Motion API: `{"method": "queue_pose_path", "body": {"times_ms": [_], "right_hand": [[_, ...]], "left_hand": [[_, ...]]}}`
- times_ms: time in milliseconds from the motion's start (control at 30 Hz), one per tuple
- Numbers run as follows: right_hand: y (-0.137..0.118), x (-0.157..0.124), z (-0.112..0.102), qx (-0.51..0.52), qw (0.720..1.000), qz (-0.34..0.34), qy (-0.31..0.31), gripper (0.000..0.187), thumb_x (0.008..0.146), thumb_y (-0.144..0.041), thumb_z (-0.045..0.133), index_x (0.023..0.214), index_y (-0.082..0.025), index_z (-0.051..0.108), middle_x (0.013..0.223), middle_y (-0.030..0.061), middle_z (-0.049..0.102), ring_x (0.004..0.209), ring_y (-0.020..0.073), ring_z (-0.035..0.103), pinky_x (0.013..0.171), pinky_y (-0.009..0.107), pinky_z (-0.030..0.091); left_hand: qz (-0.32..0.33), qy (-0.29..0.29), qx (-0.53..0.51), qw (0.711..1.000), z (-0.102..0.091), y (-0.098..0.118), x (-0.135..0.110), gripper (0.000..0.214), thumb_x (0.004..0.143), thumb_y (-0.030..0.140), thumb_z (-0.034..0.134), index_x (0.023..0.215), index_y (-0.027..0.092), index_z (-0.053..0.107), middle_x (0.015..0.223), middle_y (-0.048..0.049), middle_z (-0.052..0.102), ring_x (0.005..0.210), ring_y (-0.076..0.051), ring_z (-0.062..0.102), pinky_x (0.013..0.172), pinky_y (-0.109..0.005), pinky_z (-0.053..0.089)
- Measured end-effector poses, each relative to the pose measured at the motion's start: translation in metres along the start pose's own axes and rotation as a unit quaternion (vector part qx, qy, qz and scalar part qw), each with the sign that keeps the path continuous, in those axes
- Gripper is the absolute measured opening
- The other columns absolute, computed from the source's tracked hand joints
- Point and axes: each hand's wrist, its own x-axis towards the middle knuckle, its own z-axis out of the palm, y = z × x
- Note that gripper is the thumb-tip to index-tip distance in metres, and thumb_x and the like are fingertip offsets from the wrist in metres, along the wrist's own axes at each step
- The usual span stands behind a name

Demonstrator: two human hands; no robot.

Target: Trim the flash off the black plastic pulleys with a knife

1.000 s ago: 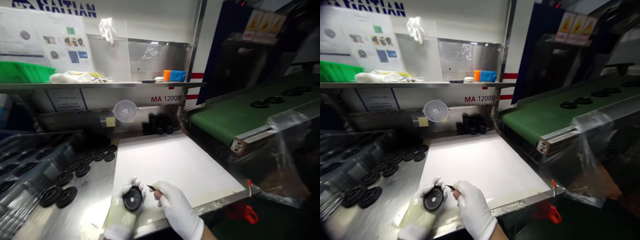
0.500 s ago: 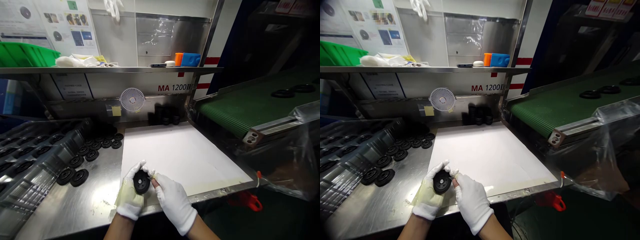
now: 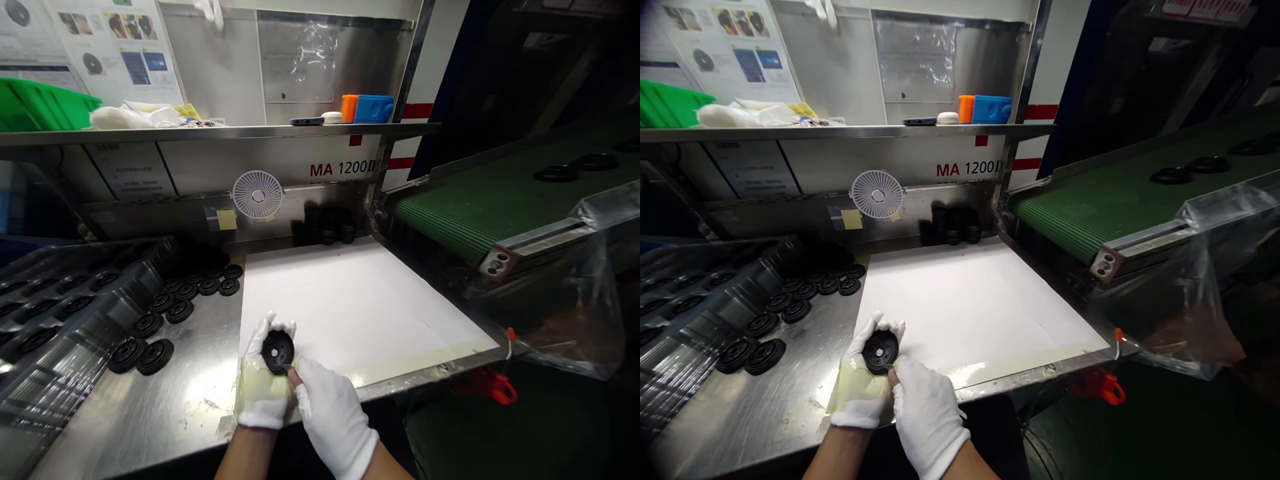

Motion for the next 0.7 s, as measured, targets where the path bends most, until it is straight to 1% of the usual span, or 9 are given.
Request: {"method": "queue_pose_path", "body": {"times_ms": [67, 100, 167, 233, 333, 467, 567, 633, 700], "right_hand": [[0.002, 0.002, -0.002, 0.009, 1.0, 0.006, -0.001, 0.019, 0.091, -0.029, 0.035, 0.082, -0.026, 0.051, 0.069, -0.0033, 0.061, 0.061, 0.0155, 0.056, 0.054, 0.029, 0.025], [0.004, 0.003, -0.003, 0.014, 1.0, 0.004, -0.002, 0.018, 0.091, -0.029, 0.035, 0.085, -0.026, 0.052, 0.072, -0.003, 0.063, 0.063, 0.0157, 0.057, 0.055, 0.028, 0.026], [0.007, 0.005, -0.004, 0.016, 1.0, 0.002, 0.001, 0.017, 0.091, -0.03, 0.036, 0.089, -0.026, 0.052, 0.076, -0.0026, 0.064, 0.066, 0.0157, 0.058, 0.057, 0.028, 0.028], [0.009, 0.006, -0.004, 0.001, 1.0, 0.004, 0.005, 0.018, 0.092, -0.03, 0.036, 0.087, -0.026, 0.052, 0.076, -0.0026, 0.063, 0.065, 0.0158, 0.057, 0.056, 0.028, 0.027], [0.008, 0.004, -0.001, -0.019, 1.0, 0.012, 0.009, 0.021, 0.092, -0.031, 0.035, 0.082, -0.025, 0.052, 0.071, -0.0025, 0.061, 0.06, 0.0156, 0.055, 0.054, 0.028, 0.024], [0.0, -0.002, 0.005, -0.001, 1.0, 0.012, 0.007, 0.021, 0.092, -0.03, 0.034, 0.08, -0.025, 0.051, 0.067, -0.0025, 0.06, 0.056, 0.0148, 0.053, 0.052, 0.028, 0.023], [-0.005, -0.004, 0.008, 0.021, 1.0, 0.01, 0.011, 0.02, 0.091, -0.029, 0.034, 0.081, -0.025, 0.051, 0.066, -0.0031, 0.06, 0.055, 0.0143, 0.052, 0.052, 0.028, 0.023], [-0.006, -0.004, 0.008, 0.018, 1.0, 0.008, 0.013, 0.022, 0.091, -0.029, 0.034, 0.078, -0.025, 0.051, 0.065, -0.003, 0.06, 0.055, 0.0145, 0.053, 0.052, 0.028, 0.023], [-0.004, -0.004, 0.008, 0.015, 1.0, 0.005, 0.009, 0.021, 0.091, -0.029, 0.035, 0.078, -0.024, 0.051, 0.065, -0.0027, 0.06, 0.055, 0.0147, 0.053, 0.052, 0.028, 0.024]], "left_hand": [[-0.043, -0.013, 0.018, 0.999, -0.001, 0.004, -0.001, 0.026, 0.071, 0.015, 0.058, 0.097, 0.016, 0.061, 0.093, -0.009, 0.062, 0.087, -0.02, 0.061, 0.081, -0.039, 0.051], [-0.065, -0.023, 0.02, 0.997, -0.001, 0.006, -0.002, 0.03, 0.07, 0.013, 0.056, 0.1, 0.015, 0.061, 0.093, -0.0107, 0.062, 0.086, -0.022, 0.06, 0.078, -0.042, 0.051], [-0.088, -0.037, 0.01, 0.995, -0.002, 0.008, -0.002, 0.033, 0.068, 0.011, 0.054, 0.1, 0.013, 0.06, 0.081, -0.0092, 0.061, 0.077, -0.021, 0.06, 0.074, -0.041, 0.052], [-0.077, -0.038, -0.005, 0.996, -0.002, 0.009, -0.001, 0.031, 0.068, 0.01, 0.055, 0.098, 0.013, 0.061, 0.069, -0.0043, 0.057, 0.068, -0.016, 0.057, 0.07, -0.036, 0.052], [-0.034, -0.021, -0.012, 0.999, 0.0, 0.005, 0.0, 0.025, 0.069, 0.011, 0.06, 0.094, 0.015, 0.061, 0.066, -0.0005, 0.054, 0.064, -0.012, 0.054, 0.067, -0.031, 0.051], [0.02, 0.001, -0.005, 1.0, 0.002, 0.001, 0.001, 0.024, 0.07, 0.011, 0.063, 0.093, 0.017, 0.062, 0.065, 0.0021, 0.052, 0.063, -0.01, 0.053, 0.07, -0.029, 0.051], [0.074, 0.001, 0.009, 0.997, 0.0, 0.0, 0.001, 0.026, 0.071, 0.012, 0.061, 0.097, 0.018, 0.061, 0.067, 0.0022, 0.054, 0.066, -0.01, 0.056, 0.078, -0.031, 0.05], [0.065, -0.009, 0.033, 0.997, -0.003, 0.001, 0.001, 0.031, 0.072, 0.013, 0.059, 0.103, 0.017, 0.06, 0.078, -0.0023, 0.06, 0.076, -0.015, 0.059, 0.082, -0.036, 0.05], [0.001, -0.02, 0.057, 0.998, -0.006, 0.004, 0.0, 0.036, 0.072, 0.016, 0.055, 0.108, 0.014, 0.058, 0.091, -0.0103, 0.062, 0.084, -0.022, 0.06, 0.079, -0.042, 0.05]]}}
